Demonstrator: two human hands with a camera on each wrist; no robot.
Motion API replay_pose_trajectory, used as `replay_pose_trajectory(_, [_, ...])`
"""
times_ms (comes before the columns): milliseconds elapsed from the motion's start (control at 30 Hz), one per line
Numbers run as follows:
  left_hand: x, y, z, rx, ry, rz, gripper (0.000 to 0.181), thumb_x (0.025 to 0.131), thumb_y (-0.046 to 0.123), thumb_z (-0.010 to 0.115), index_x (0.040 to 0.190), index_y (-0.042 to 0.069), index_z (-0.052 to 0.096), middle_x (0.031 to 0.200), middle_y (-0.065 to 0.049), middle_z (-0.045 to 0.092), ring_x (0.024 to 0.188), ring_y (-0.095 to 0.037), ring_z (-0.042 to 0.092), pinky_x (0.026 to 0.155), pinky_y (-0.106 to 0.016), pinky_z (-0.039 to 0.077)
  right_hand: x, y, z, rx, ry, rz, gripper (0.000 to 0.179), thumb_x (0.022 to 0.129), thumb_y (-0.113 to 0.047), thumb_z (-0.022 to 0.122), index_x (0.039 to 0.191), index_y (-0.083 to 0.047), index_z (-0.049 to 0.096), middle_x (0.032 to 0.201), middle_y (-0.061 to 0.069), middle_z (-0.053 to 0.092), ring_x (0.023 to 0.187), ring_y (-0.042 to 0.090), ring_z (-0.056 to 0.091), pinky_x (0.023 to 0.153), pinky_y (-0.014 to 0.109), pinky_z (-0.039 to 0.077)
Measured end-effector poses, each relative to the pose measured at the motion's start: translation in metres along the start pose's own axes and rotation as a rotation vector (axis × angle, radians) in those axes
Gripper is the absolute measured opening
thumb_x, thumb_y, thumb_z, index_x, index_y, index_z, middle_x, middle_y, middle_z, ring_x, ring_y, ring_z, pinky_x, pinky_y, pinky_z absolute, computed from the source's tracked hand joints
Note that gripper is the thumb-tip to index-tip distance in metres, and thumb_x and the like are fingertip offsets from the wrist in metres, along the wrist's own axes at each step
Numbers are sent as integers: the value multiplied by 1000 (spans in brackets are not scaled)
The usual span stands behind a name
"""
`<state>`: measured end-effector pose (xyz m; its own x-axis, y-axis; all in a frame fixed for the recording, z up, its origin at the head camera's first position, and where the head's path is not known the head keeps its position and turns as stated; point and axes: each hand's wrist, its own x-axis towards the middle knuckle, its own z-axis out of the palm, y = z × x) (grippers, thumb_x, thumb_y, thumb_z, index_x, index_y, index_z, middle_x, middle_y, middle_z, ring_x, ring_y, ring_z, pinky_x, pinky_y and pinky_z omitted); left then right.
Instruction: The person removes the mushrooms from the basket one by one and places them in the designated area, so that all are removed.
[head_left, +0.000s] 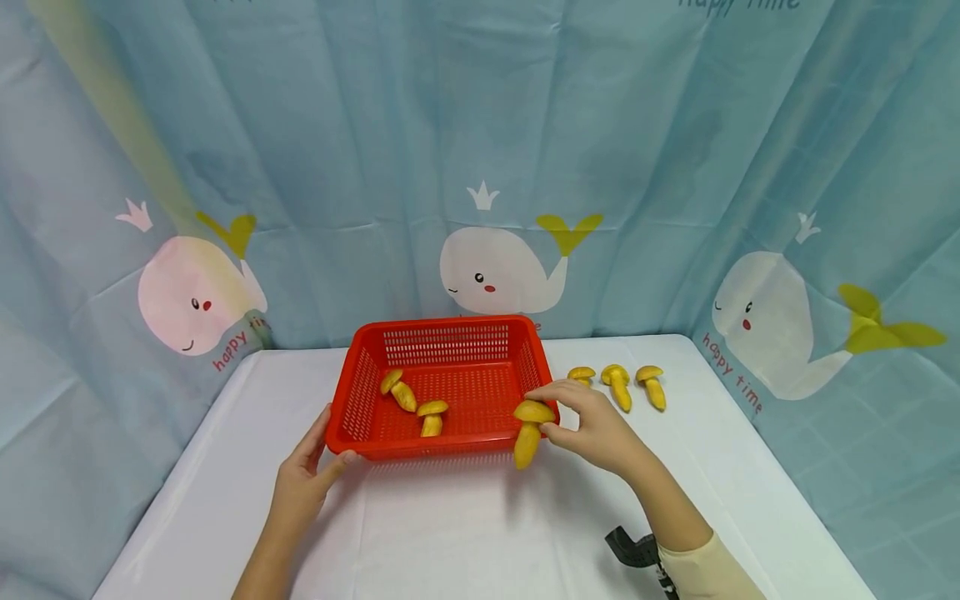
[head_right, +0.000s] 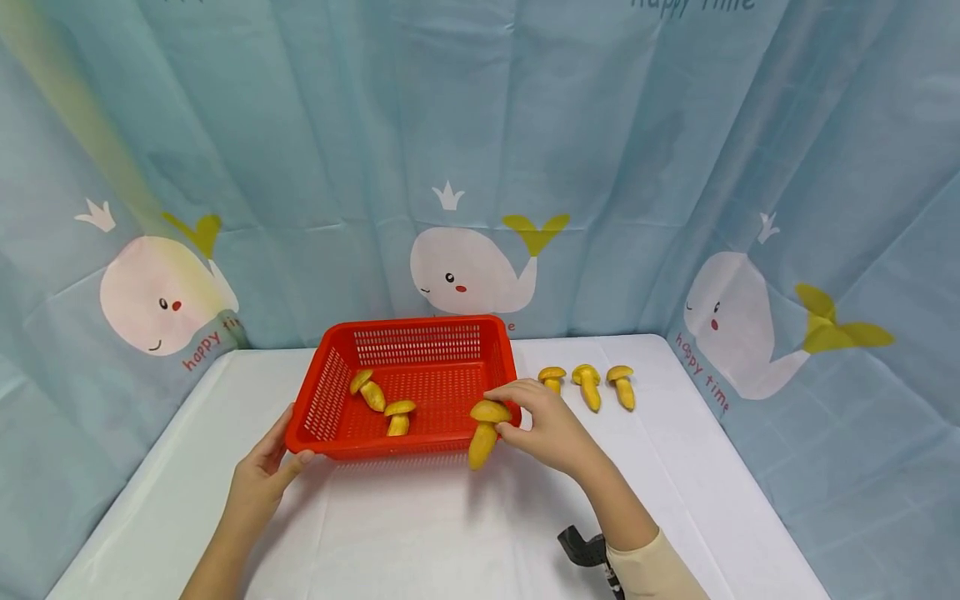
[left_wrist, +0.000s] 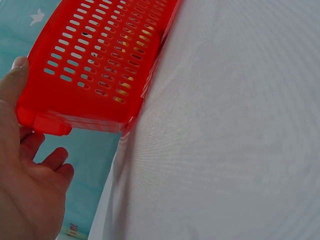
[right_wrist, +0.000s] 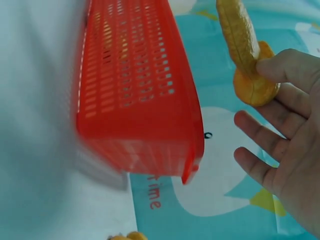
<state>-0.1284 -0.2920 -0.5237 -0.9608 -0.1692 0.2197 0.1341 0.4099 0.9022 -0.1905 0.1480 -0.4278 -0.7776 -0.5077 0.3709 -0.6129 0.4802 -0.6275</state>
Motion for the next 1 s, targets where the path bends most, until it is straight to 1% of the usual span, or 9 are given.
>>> replay_pose_trajectory(67, [1,1,0,-25,-5,10,80,94,19,76,161,31,33,165,4,36,146,7,33,106,-2,31,-4,3,-2,-7,2,-5,42,90,-12,77,129,-27,69,126,-14,68,121,12,61,101,43,55])
replay_pose_trajectory(233, [2,2,1,-80,-10,47,81,92,9,76,161,19,35,165,-2,37,144,8,35,109,-3,30,-10,6,-5,8,5,25,44,90,-11,78,129,-28,69,127,-17,67,123,11,60,104,48,53])
replay_pose_trajectory(333, [3,2,1,-77,-9,48,81,92,9,77,161,19,35,165,-3,37,143,10,35,108,-2,30,-11,7,-7,24,5,44,43,90,-11,77,130,-27,70,127,-18,67,124,11,59,102,50,53])
replay_pose_trajectory(500, [3,2,1,-96,-8,37,82,92,8,76,161,21,35,165,-3,36,143,9,35,108,-2,31,-13,9,-10,28,5,58,44,90,-9,77,130,-26,70,127,-17,67,123,13,58,96,47,55])
replay_pose_trajectory(600, [3,1,1,-92,-8,37,82,92,9,77,161,20,35,165,-3,36,143,10,35,108,-2,31,-14,12,-11,28,11,67,46,89,-8,78,129,-28,70,128,-17,67,124,14,56,95,48,55])
replay_pose_trajectory(667, [3,2,1,-83,-8,36,82,92,10,77,161,21,34,165,-2,36,143,10,34,107,-2,31,-14,14,-12,25,14,68,46,89,-8,77,129,-29,69,128,-17,66,123,13,56,95,46,55])
replay_pose_trajectory(833, [1,2,0,-49,-4,21,82,92,14,77,161,23,34,165,-1,37,143,10,35,106,-1,32,-15,18,-17,34,-4,57,44,90,-7,77,129,-25,70,128,-18,66,125,12,56,101,42,53])
replay_pose_trajectory(933, [-1,2,0,-36,-6,2,82,92,17,78,161,26,34,165,1,36,145,8,34,106,-2,32,-16,21,-22,41,-20,49,44,89,-6,78,129,-25,70,129,-18,67,129,14,55,107,47,50])
replay_pose_trajectory(1000, [-1,3,0,-35,-7,-3,82,93,17,78,161,27,34,165,2,36,147,5,34,106,-2,32,-17,23,-25,43,-25,42,44,90,-6,78,128,-25,70,129,-16,67,130,15,56,109,49,49])
